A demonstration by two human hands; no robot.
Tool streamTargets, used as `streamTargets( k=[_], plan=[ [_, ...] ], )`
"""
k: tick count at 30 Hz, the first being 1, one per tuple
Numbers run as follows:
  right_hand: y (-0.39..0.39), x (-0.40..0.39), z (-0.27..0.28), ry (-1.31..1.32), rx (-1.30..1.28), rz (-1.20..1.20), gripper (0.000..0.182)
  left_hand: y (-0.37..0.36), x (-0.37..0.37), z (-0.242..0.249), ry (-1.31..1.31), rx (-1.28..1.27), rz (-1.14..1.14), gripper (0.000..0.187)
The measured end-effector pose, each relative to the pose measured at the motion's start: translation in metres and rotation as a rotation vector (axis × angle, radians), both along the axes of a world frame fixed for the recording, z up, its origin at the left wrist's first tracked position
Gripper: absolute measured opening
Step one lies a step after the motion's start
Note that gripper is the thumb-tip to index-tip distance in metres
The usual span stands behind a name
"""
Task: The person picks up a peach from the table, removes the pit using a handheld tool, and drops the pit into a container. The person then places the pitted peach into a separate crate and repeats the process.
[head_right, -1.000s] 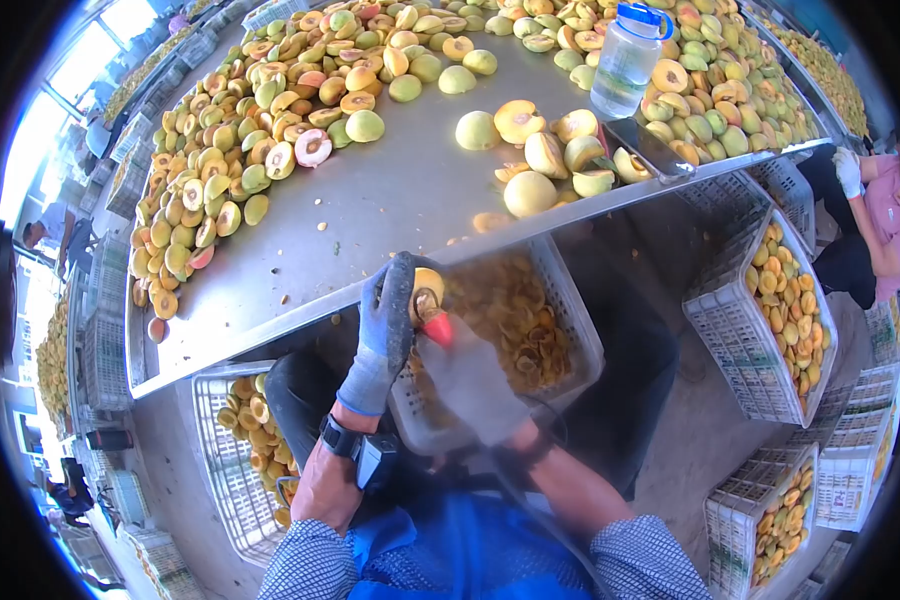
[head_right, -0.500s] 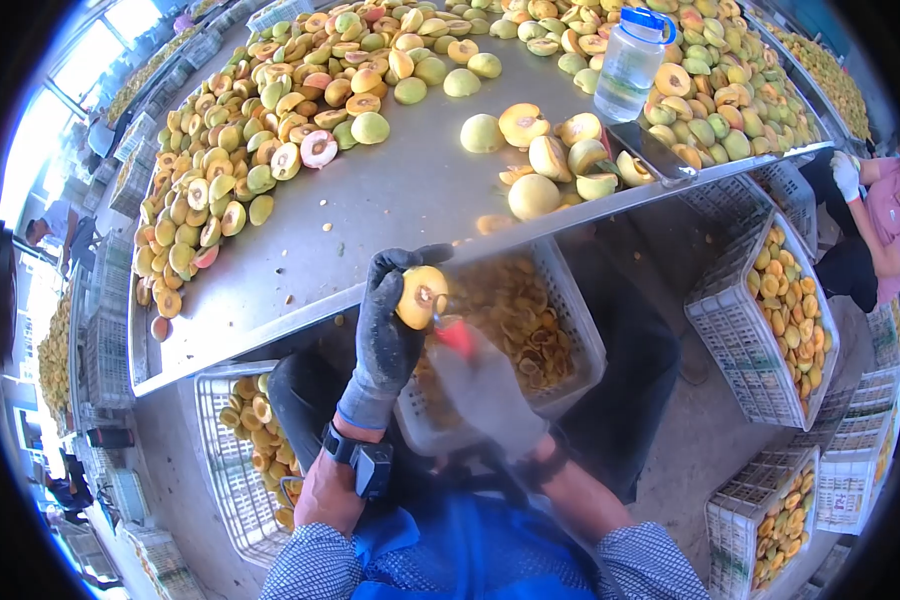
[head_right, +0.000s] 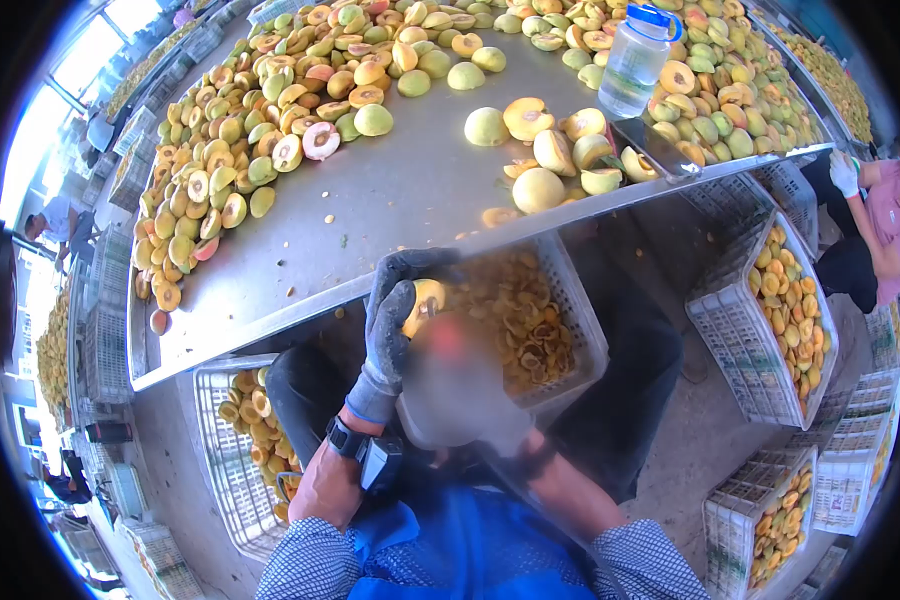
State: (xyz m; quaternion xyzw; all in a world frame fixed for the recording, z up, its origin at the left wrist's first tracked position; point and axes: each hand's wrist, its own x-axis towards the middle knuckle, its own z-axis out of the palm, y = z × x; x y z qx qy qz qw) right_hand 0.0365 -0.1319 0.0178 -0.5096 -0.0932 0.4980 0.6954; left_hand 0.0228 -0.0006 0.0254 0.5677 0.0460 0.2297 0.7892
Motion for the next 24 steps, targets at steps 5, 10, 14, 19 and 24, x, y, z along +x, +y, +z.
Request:
streamTargets(
  k=[5, 10, 14, 19, 24],
  plan=[
    [-0.009, 0.003, -0.003, -0.156, -0.060, -0.036, 0.034, -0.006, -0.002, 0.005, 0.107, 0.140, -0.001, 0.036],
    [-0.011, 0.007, -0.010, -0.373, -0.173, -0.045, 0.040, -0.004, -0.004, 0.004, 0.308, 0.277, -0.003, 0.032],
    [-0.005, 0.002, -0.012, -0.527, -0.120, -0.145, 0.042, -0.012, 0.002, -0.003, 0.257, 0.359, 0.086, 0.032],
    [-0.005, -0.006, -0.009, -0.365, -0.012, -0.174, 0.038, -0.011, 0.002, -0.005, 0.220, 0.272, 0.073, 0.031],
    [-0.008, -0.003, -0.007, -0.241, -0.011, -0.096, 0.033, -0.003, 0.002, -0.002, 0.178, 0.018, -0.096, 0.036]
  ],
)
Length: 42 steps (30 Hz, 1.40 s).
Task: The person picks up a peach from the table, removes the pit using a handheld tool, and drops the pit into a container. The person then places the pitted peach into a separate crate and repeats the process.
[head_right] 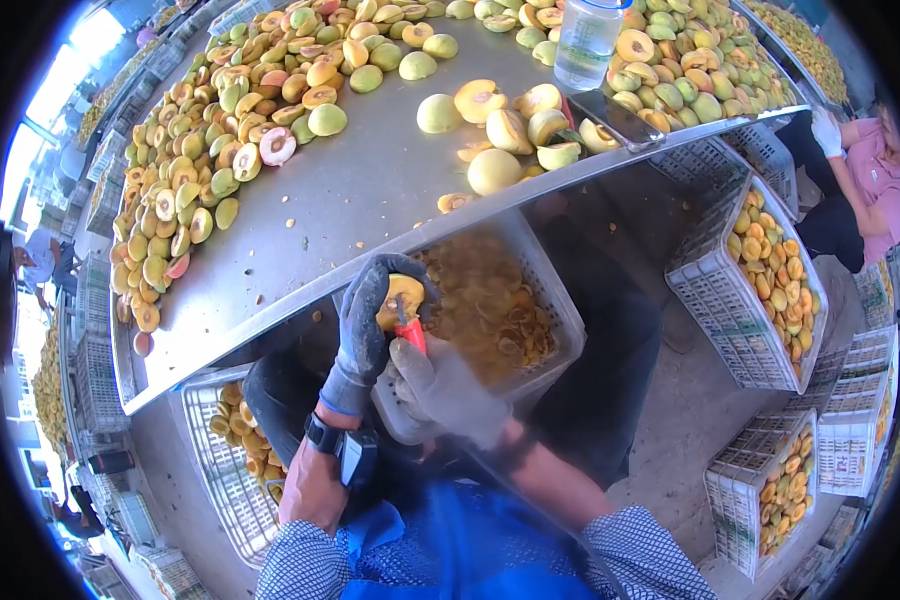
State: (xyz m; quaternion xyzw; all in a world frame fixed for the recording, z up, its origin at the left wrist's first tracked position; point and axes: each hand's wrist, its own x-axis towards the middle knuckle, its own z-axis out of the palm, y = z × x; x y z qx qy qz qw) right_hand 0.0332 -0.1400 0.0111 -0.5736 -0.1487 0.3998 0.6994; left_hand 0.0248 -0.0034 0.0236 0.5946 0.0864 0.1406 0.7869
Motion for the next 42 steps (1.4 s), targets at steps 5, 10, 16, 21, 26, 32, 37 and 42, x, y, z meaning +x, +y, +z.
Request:
streamTargets(
  k=[5, 10, 16, 21, 26, 32, 37, 42],
  plan=[
    [0.000, 0.001, 0.010, 0.089, -0.115, -0.019, 0.031, 0.009, -0.001, 0.009, 0.041, -0.022, -0.161, 0.038],
    [0.000, -0.003, 0.008, -0.030, -0.141, 0.031, 0.033, -0.005, 0.001, -0.001, 0.121, 0.028, 0.036, 0.026],
    [0.005, -0.009, 0.004, 0.086, -0.062, 0.014, 0.035, 0.006, 0.000, -0.002, 0.121, 0.086, -0.028, 0.020],
    [-0.002, -0.004, 0.025, 0.410, -0.020, 0.091, 0.038, -0.004, 0.003, 0.009, -0.001, 0.297, 0.093, 0.014],
    [-0.004, -0.004, 0.028, 0.298, -0.065, 0.113, 0.048, 0.002, 0.005, 0.004, 0.073, 0.068, -0.026, 0.015],
    [-0.005, -0.005, 0.024, 0.502, 0.233, 0.206, 0.050, 0.002, 0.006, -0.002, 0.046, 0.043, -0.081, 0.016],
    [-0.008, 0.003, 0.031, 0.413, 0.058, 0.202, 0.045, -0.002, 0.007, -0.003, 0.015, 0.205, 0.048, 0.016],
    [-0.010, 0.003, 0.026, 0.484, 0.060, 0.201, 0.043, -0.002, 0.009, -0.004, 0.159, 0.124, -0.068, 0.019]
  ],
)
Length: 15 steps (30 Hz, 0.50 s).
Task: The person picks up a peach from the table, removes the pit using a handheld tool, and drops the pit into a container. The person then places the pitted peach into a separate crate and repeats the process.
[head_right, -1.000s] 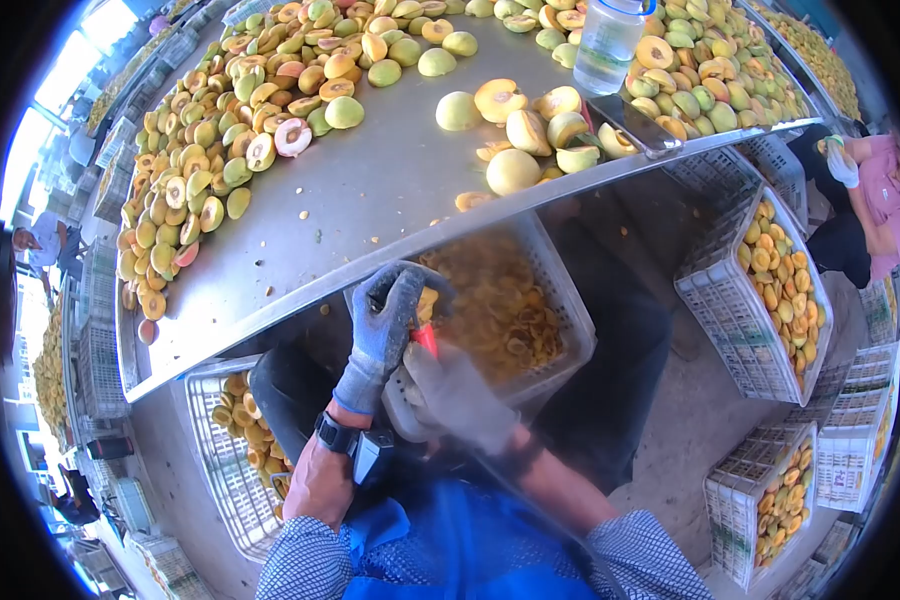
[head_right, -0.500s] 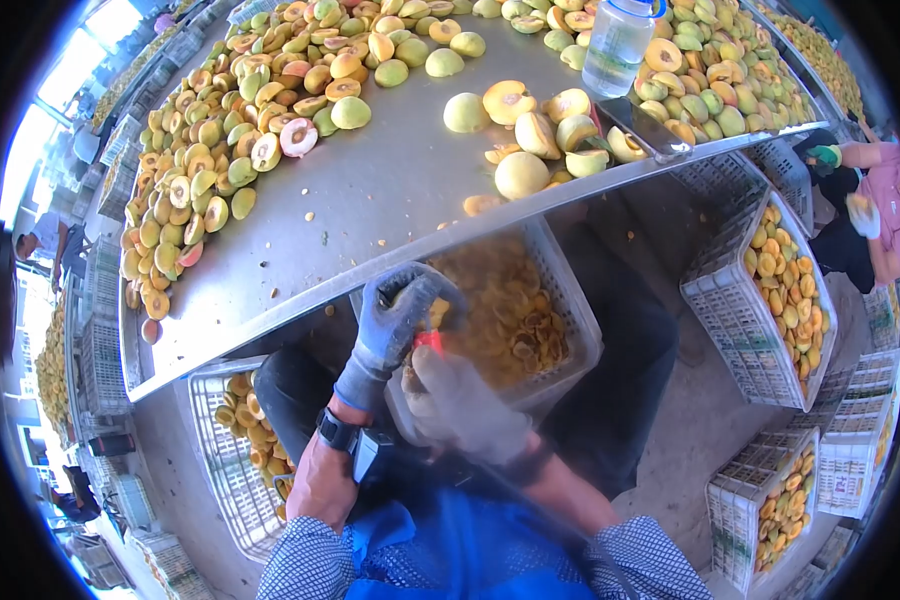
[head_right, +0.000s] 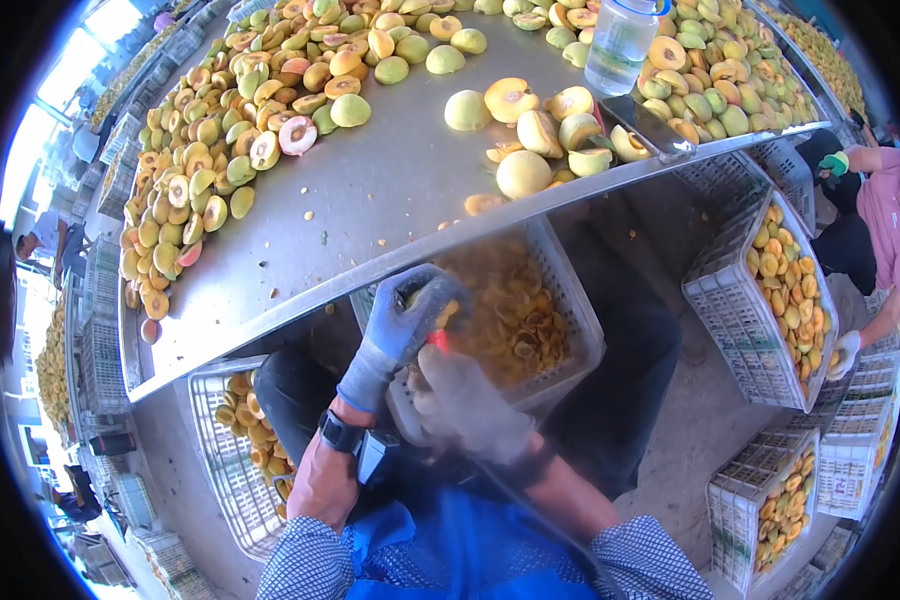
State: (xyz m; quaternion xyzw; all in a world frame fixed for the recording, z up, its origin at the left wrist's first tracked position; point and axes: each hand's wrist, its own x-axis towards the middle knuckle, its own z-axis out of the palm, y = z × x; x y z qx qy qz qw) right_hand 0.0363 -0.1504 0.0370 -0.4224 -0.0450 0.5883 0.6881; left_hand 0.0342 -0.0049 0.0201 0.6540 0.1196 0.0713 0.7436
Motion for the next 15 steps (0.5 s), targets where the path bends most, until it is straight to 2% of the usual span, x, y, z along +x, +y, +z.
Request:
streamTargets(
  k=[1, 3, 7, 9, 11, 13, 14, 15],
  plan=[
    [-0.001, 0.001, 0.001, 0.036, 0.033, 0.024, 0.042, 0.003, 0.001, -0.002, 0.002, -0.002, 0.001, 0.019],
    [-0.003, -0.003, -0.002, 0.014, 0.025, 0.023, 0.041, 0.010, 0.000, -0.004, 0.019, -0.122, -0.184, 0.022],
    [-0.004, -0.009, -0.022, -0.046, 0.006, -0.014, 0.038, 0.008, -0.002, -0.008, 0.025, -0.272, -0.186, 0.032],
    [-0.006, -0.011, -0.023, -0.014, 0.028, 0.012, 0.038, 0.006, -0.005, -0.009, -0.072, -0.412, -0.225, 0.041],
    [-0.007, -0.007, -0.022, 0.010, 0.057, 0.046, 0.043, 0.002, -0.004, -0.011, -0.135, -0.436, -0.198, 0.044],
    [-0.008, 0.000, -0.020, 0.329, 0.398, 0.138, 0.043, -0.003, -0.007, -0.006, -0.190, -0.463, -0.171, 0.046],
    [-0.008, -0.001, -0.023, 0.327, 0.404, 0.142, 0.043, -0.004, -0.009, 0.001, -0.127, -0.482, -0.139, 0.047],
    [-0.007, -0.004, -0.028, -0.091, 0.286, 0.067, 0.042, -0.004, -0.010, 0.006, -0.069, -0.498, -0.101, 0.047]
  ],
)
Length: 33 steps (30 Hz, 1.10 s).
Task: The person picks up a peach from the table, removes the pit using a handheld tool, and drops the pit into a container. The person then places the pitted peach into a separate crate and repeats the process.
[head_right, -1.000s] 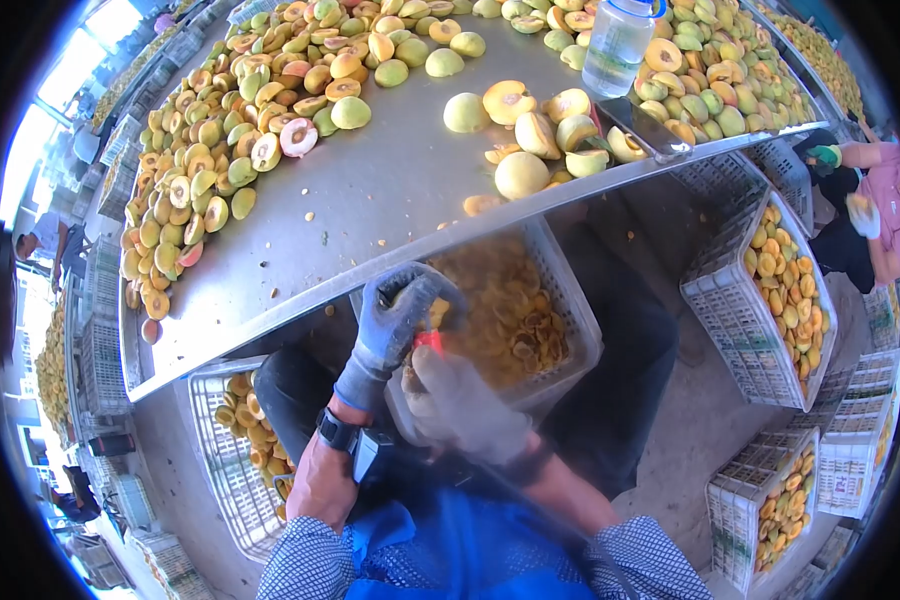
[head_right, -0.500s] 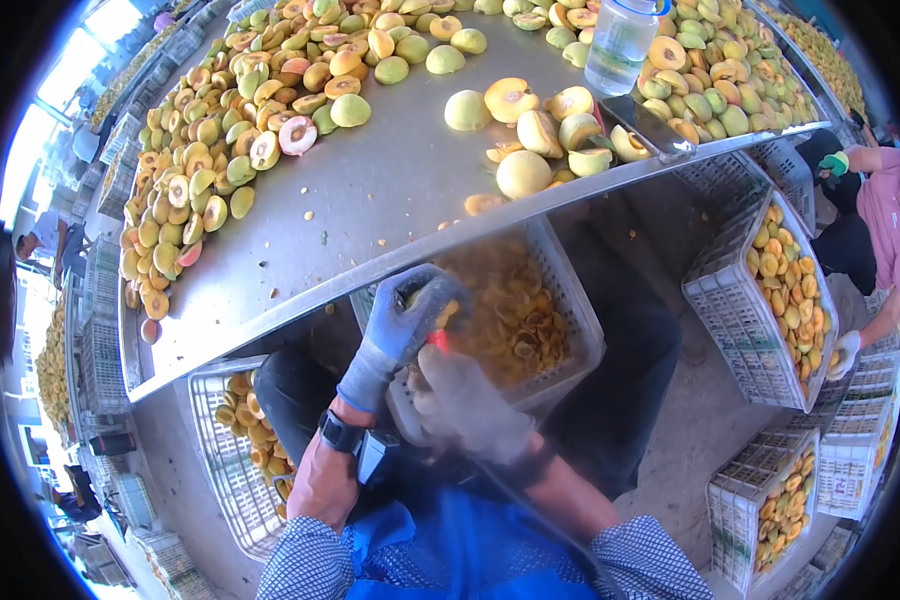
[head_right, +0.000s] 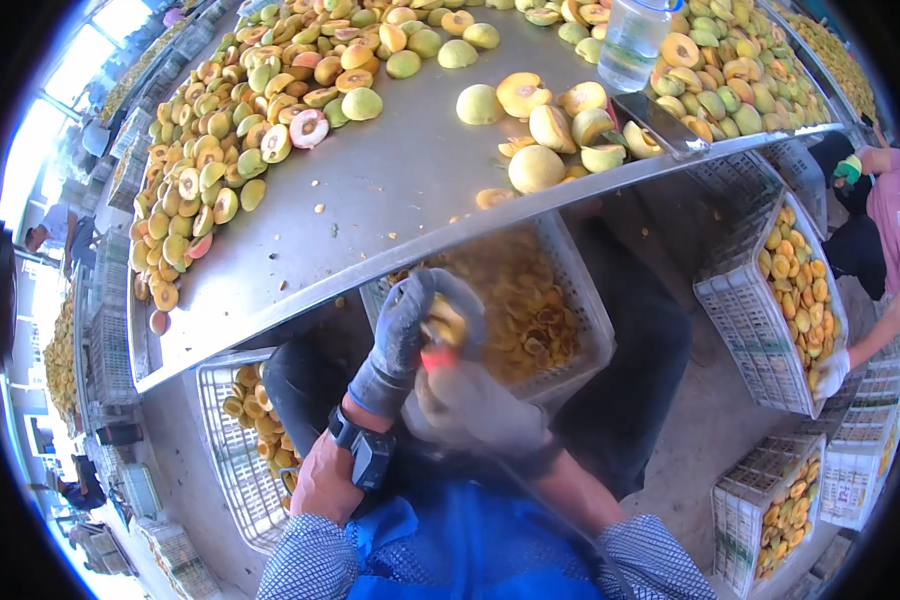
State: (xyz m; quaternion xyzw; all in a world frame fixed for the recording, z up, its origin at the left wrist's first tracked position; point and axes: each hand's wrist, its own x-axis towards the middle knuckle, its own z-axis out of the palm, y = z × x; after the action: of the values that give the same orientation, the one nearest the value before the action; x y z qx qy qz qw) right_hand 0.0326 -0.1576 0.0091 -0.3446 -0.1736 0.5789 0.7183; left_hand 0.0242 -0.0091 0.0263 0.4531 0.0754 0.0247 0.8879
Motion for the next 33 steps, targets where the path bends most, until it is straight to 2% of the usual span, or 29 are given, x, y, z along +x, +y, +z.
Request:
streamTargets(
  k=[1, 2, 4, 5, 6, 8, 9, 10, 12, 13, 14, 16, 18, 19, 20, 22, 23, 25, 28, 30, 31, 32, 33],
  plan=[
    [0.001, -0.002, -0.003, -0.397, -0.100, -0.137, 0.041, -0.002, -0.001, -0.003, -0.044, -0.057, 0.124, 0.048],
    [-0.001, -0.002, -0.004, -0.390, -0.092, -0.123, 0.041, 0.001, -0.006, 0.002, -0.038, -0.051, 0.139, 0.048],
    [-0.009, 0.006, 0.000, -0.215, -0.091, -0.118, 0.041, 0.011, -0.013, 0.020, 0.213, 0.095, 0.471, 0.045],
    [-0.015, 0.011, -0.004, -0.076, -0.083, -0.071, 0.041, 0.022, -0.027, 0.026, 0.233, 0.332, 0.555, 0.040],
    [-0.020, 0.012, -0.014, -0.073, -0.085, -0.063, 0.041, 0.039, -0.051, 0.034, 0.257, 0.569, 0.633, 0.036],
    [-0.022, 0.014, -0.040, -0.102, -0.425, -0.071, 0.041, 0.081, -0.099, 0.059, 0.459, 0.980, 0.461, 0.020],
    [-0.025, 0.013, -0.046, 0.207, -0.358, -0.133, 0.040, 0.097, -0.125, 0.071, 0.477, 1.435, 0.342, 0.016],
    [-0.026, 0.013, -0.051, 0.202, -0.345, -0.119, 0.040, 0.110, -0.142, 0.080, 0.486, 1.887, 0.196, 0.015],
    [-0.023, 0.010, -0.057, -0.046, -0.441, -0.127, 0.038, 0.131, -0.148, 0.093, 0.457, 1.816, 0.236, 0.017],
    [-0.016, 0.011, -0.053, -0.008, -0.460, -0.094, 0.036, 0.137, -0.145, 0.099, 0.414, 1.732, 0.265, 0.020],
    [-0.011, 0.010, -0.066, -0.019, -0.452, -0.087, 0.036, 0.142, -0.130, 0.101, 0.510, 1.593, 0.395, 0.023],
    [-0.006, 0.002, -0.107, -0.389, -0.635, -0.151, 0.033, 0.173, -0.080, 0.096, 0.383, 1.773, 0.423, 0.028],
    [-0.007, -0.002, -0.116, -0.403, -0.627, -0.188, 0.031, 0.207, -0.020, 0.085, 0.352, 1.864, 0.502, 0.034],
    [-0.013, -0.005, -0.131, -0.456, -0.715, -0.173, 0.031, 0.232, 0.010, 0.068, 0.234, 2.018, 0.571, 0.039],
    [-0.017, -0.006, -0.142, -0.505, -0.809, -0.159, 0.031, 0.246, 0.041, 0.063, 0.354, 1.948, 0.549, 0.044],
    [-0.020, -0.005, -0.150, -0.507, -0.809, -0.132, 0.031, 0.283, 0.089, 0.035, 0.471, 1.997, 0.453, 0.052],
    [-0.021, -0.003, -0.151, -0.507, -0.814, -0.094, 0.031, 0.294, 0.103, 0.018, 0.509, 2.063, 0.409, 0.050],
    [-0.018, -0.003, -0.146, -0.518, -0.816, -0.113, 0.031, 0.286, 0.116, 0.017, 0.539, 2.129, 0.360, 0.048],
    [-0.020, -0.009, -0.149, -0.534, -0.813, -0.135, 0.030, 0.253, 0.099, 0.021, 0.439, 2.058, 0.430, 0.044],
    [-0.018, -0.007, -0.143, -0.558, -0.794, -0.136, 0.029, 0.235, 0.080, 0.025, 0.504, 1.801, 0.452, 0.042],
    [-0.015, -0.006, -0.133, -0.507, -0.722, -0.176, 0.027, 0.230, 0.070, 0.023, 0.432, 1.686, 0.522, 0.045],
    [-0.011, -0.004, -0.121, -0.456, -0.650, -0.214, 0.025, 0.221, 0.057, 0.020, 0.436, 1.688, 0.527, 0.045],
    [-0.007, -0.003, -0.108, -0.460, -0.647, -0.211, 0.025, 0.204, 0.044, 0.023, 0.304, 1.354, 0.586, 0.044]
  ],
)
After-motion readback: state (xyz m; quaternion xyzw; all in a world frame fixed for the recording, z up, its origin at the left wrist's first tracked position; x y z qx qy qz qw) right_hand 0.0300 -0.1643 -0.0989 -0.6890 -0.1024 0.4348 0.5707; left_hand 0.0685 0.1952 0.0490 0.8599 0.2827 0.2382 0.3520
